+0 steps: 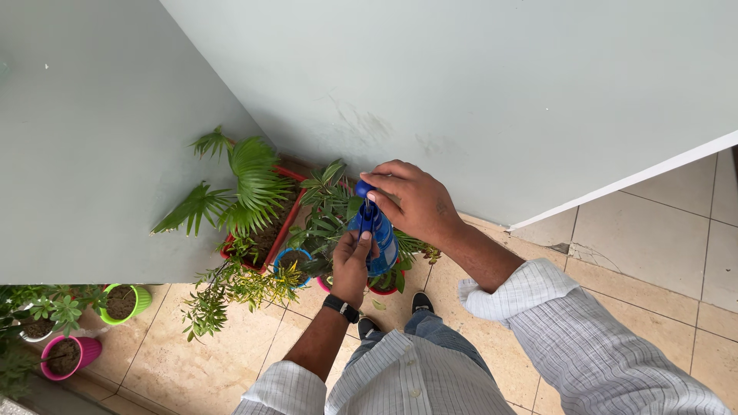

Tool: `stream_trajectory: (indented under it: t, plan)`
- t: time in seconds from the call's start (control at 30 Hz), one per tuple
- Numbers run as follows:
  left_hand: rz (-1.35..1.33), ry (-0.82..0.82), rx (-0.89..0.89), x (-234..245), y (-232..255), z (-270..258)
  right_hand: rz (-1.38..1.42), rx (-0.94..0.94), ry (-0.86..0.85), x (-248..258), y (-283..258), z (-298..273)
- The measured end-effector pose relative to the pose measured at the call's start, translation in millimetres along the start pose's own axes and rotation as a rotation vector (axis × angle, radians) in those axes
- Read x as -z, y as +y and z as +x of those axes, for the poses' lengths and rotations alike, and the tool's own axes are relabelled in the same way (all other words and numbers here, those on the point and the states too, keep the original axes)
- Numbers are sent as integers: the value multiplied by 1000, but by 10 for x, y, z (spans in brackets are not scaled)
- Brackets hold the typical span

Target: The person assembles a blue manual garden sprayer by screwing the pump head onto the bottle and tightening the nozzle. The person repeatedly pumps the handle to pressurize the device and tests the trigger mechanism to check the spray output.

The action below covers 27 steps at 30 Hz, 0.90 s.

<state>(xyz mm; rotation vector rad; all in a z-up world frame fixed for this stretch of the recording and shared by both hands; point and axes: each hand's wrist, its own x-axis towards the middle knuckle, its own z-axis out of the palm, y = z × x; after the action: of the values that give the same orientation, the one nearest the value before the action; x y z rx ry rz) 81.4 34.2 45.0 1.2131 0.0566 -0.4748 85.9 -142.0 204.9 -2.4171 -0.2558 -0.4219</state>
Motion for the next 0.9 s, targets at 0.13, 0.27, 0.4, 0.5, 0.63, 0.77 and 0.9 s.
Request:
stream_trajectory:
  t: [0.13, 0.27, 0.4, 0.5, 0.63, 0.77, 0.9]
  plan:
    - [-42, 22, -49, 112, 60, -7, -9, 20, -32, -106, -110, 88]
    - [-14, 61, -52, 222, 158, -19, 11, 113, -57, -175, -185, 112]
    - [-3, 102, -70, 305, 237, -62, -46, 187, -123, -244, -204, 159]
    - [-14, 109, -64, 362, 275, -66, -23, 165, -181, -286, -220, 171]
    - [5, 121, -60, 403, 287, -98, -54, 144, -200, -337, -203, 177]
    - [8, 116, -58, 423, 262, -111, -69, 206, -117, -367, -198, 151]
    - [-15, 93, -56, 409, 197, -99, -32, 126, -87, -354, -229, 171]
